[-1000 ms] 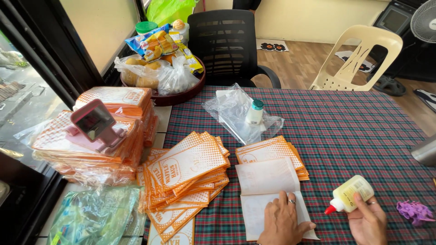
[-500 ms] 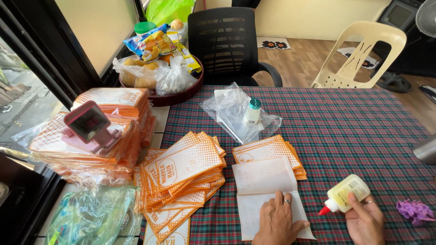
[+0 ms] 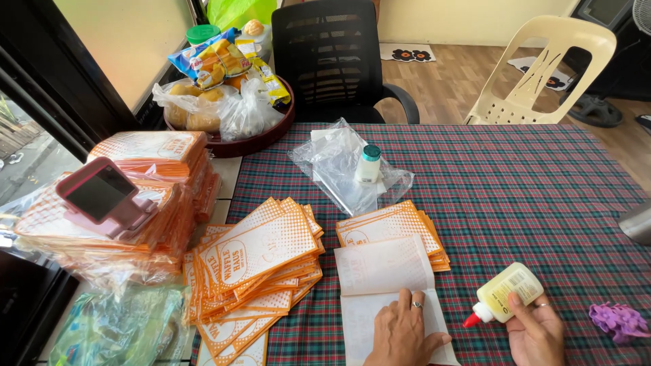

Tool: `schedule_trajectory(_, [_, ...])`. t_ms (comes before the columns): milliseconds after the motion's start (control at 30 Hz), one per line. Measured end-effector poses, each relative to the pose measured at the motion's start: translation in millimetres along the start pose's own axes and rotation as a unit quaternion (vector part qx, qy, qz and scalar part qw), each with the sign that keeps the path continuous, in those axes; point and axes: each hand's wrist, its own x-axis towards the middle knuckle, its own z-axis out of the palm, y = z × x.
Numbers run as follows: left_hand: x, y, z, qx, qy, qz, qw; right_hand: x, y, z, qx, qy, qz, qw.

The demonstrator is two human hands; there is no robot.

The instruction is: Applying glue to the edges of paper bags and stacking them together to form a pad

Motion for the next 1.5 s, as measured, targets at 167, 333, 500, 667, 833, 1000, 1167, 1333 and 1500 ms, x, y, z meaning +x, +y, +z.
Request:
schedule_trajectory(167, [7, -8, 14, 0.02, -0.001, 0.007, 1.0, -3, -1, 1, 0.002, -0.002, 0.005, 1.0])
schedule_trajectory(333, [12, -4, 2, 0.018, -0.087, -0.015, 0.996, -10, -17, 12, 0.0, 0.029, 0.031, 0.999])
schedule_trajectory(500, [11, -9, 14, 0.026, -0.056, -0.005, 0.998, -9, 4, -2, 0.013, 0.052, -0.005, 0.999])
schedule_trajectory(667, [15, -11, 20, 0.051, -0.053, -0.004, 0.997, -9, -13, 7, -0.003, 0.062, 0.046, 0.997])
schedule_trajectory(833, [16, -12, 19, 0.043, -0.069, -0.009, 0.997, -8, -13, 8, -0.008, 0.052, 0.053, 0.997])
schedule_trajectory(1000, [20, -18, 31, 0.033, -0.058, 0.003, 0.998, -11, -8, 12, -0.013, 0.074, 0.01, 0.997])
schedule_trajectory(1167, [21, -21, 37, 0.012, -0.051, 0.002, 0.999, 26, 26, -50, -0.067, 0.0, 0.066, 0.996])
schedule_trajectory(1333, [18, -14, 18, -0.012, -0.082, -0.025, 0.996, 92, 88, -137, -0.06, -0.074, 0.206, 0.974])
schedule_trajectory(1500, [4, -27, 30, -0.015, 0.068, 0.068, 0.995, 6, 19, -26, 0.117, 0.005, -0.045, 0.992])
